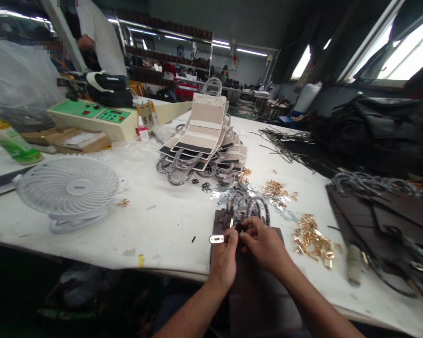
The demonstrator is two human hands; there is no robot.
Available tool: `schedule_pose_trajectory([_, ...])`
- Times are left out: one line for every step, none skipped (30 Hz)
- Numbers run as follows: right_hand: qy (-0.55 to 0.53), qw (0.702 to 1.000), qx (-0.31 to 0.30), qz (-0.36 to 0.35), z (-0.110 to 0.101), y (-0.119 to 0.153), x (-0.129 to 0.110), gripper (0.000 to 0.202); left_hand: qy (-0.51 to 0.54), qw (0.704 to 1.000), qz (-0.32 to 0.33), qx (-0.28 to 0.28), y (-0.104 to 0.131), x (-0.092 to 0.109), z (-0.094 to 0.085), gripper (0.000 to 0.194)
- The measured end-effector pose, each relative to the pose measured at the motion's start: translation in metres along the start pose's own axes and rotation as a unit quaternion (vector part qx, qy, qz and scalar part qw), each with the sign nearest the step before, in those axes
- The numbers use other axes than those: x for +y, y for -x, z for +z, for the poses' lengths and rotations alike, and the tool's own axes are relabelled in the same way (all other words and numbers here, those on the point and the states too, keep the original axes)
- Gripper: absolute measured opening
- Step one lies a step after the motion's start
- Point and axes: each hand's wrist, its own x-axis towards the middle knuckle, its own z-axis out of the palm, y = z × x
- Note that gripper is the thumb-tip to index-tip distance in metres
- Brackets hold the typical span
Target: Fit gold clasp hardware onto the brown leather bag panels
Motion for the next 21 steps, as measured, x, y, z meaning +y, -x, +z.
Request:
schedule_pose_trajectory([-0.013, 1.0, -0.005, -0.011, -0.001, 0.001, 0.001, 0.018, 0.006, 1.0, -0.006, 0.001, -0.002, -0.001, 0.0, 0.044])
schedule_pose_trajectory([-0.026, 0.999, -0.01, -0.025, -0.003, 0.002, 0.001, 0.018, 0.017, 1.0, -0.014, 0.003, -0.004, -0.002, 0.0, 0.046])
schedule_pose_trajectory([-0.035, 0.999, -0.011, -0.039, -0.004, 0.002, 0.002, 0.019, 0.03, 0.999, -0.025, 0.007, -0.006, -0.003, 0.001, 0.047])
schedule_pose_trajectory([-0.037, 0.998, -0.01, -0.049, -0.005, 0.002, 0.004, 0.02, 0.042, 0.998, -0.037, 0.013, -0.008, -0.005, 0.001, 0.05])
schedule_pose_trajectory([-0.032, 0.998, -0.005, -0.052, -0.005, 0.002, 0.005, 0.019, 0.052, 0.997, -0.049, 0.021, -0.01, -0.007, 0.002, 0.052])
schedule_pose_trajectory([-0.023, 0.999, 0.005, -0.047, -0.005, 0.001, 0.005, 0.016, 0.059, 0.996, -0.061, 0.029, -0.012, -0.009, 0.002, 0.053])
schedule_pose_trajectory([-0.011, 0.999, 0.02, -0.037, -0.004, 0.001, 0.005, 0.013, 0.064, 0.995, -0.071, 0.036, -0.014, -0.01, 0.003, 0.054])
schedule_pose_trajectory([-0.001, 0.999, 0.033, -0.025, -0.004, 0.0, 0.005, 0.009, 0.07, 0.993, -0.082, 0.04, -0.015, -0.011, 0.004, 0.053])
schedule_pose_trajectory([0.004, 0.999, 0.043, -0.017, -0.004, 0.001, 0.004, 0.007, 0.077, 0.992, -0.091, 0.043, -0.015, -0.012, 0.005, 0.052])
schedule_pose_trajectory([0.003, 0.999, 0.048, -0.015, -0.005, 0.002, 0.003, 0.006, 0.081, 0.991, -0.1, 0.046, -0.015, -0.012, 0.006, 0.051])
schedule_pose_trajectory([-0.004, 0.999, 0.049, -0.021, -0.008, 0.005, 0.003, 0.005, 0.082, 0.99, -0.107, 0.05, -0.015, -0.011, 0.007, 0.05])
schedule_pose_trajectory([-0.013, 0.998, 0.049, -0.035, -0.012, 0.01, 0.004, 0.005, 0.08, 0.989, -0.112, 0.057, -0.014, -0.01, 0.008, 0.049])
schedule_pose_trajectory([-0.022, 0.997, 0.052, -0.05, -0.018, 0.016, 0.008, 0.006, 0.076, 0.988, -0.117, 0.065, -0.013, -0.009, 0.009, 0.048])
schedule_pose_trajectory([-0.026, 0.996, 0.064, -0.063, -0.027, 0.023, 0.015, 0.007, 0.076, 0.987, -0.121, 0.072, -0.013, -0.007, 0.011, 0.046])
schedule_pose_trajectory([-0.02, 0.993, 0.091, -0.068, -0.037, 0.03, 0.024, 0.008, 0.081, 0.986, -0.125, 0.076, -0.013, -0.006, 0.012, 0.045])
schedule_pose_trajectory([0.0, 0.99, 0.125, -0.062, -0.05, 0.037, 0.037, 0.011, 0.09, 0.984, -0.13, 0.076, -0.013, -0.005, 0.013, 0.043])
schedule_pose_trajectory([0.032, 0.985, 0.165, -0.046, -0.063, 0.043, 0.052, 0.014, 0.101, 0.983, -0.137, 0.073, -0.013, -0.004, 0.014, 0.041])
schedule_pose_trajectory([0.078, 0.975, 0.206, -0.02, -0.077, 0.049, 0.069, 0.017, 0.112, 0.981, -0.143, 0.069, -0.014, -0.004, 0.015, 0.039])
schedule_pose_trajectory([0.129, 0.966, 0.223, 0.005, -0.09, 0.054, 0.086, 0.018, 0.121, 0.979, -0.15, 0.064, -0.014, -0.004, 0.016, 0.037])
schedule_pose_trajectory([0.171, 0.957, 0.234, 0.027, -0.103, 0.057, 0.104, 0.018, 0.128, 0.978, -0.155, 0.062, -0.014, -0.003, 0.017, 0.036])
schedule_pose_trajectory([0.203, 0.95, 0.232, 0.046, -0.114, 0.06, 0.121, 0.02, 0.133, 0.976, -0.16, 0.061, -0.014, -0.003, 0.018, 0.034])
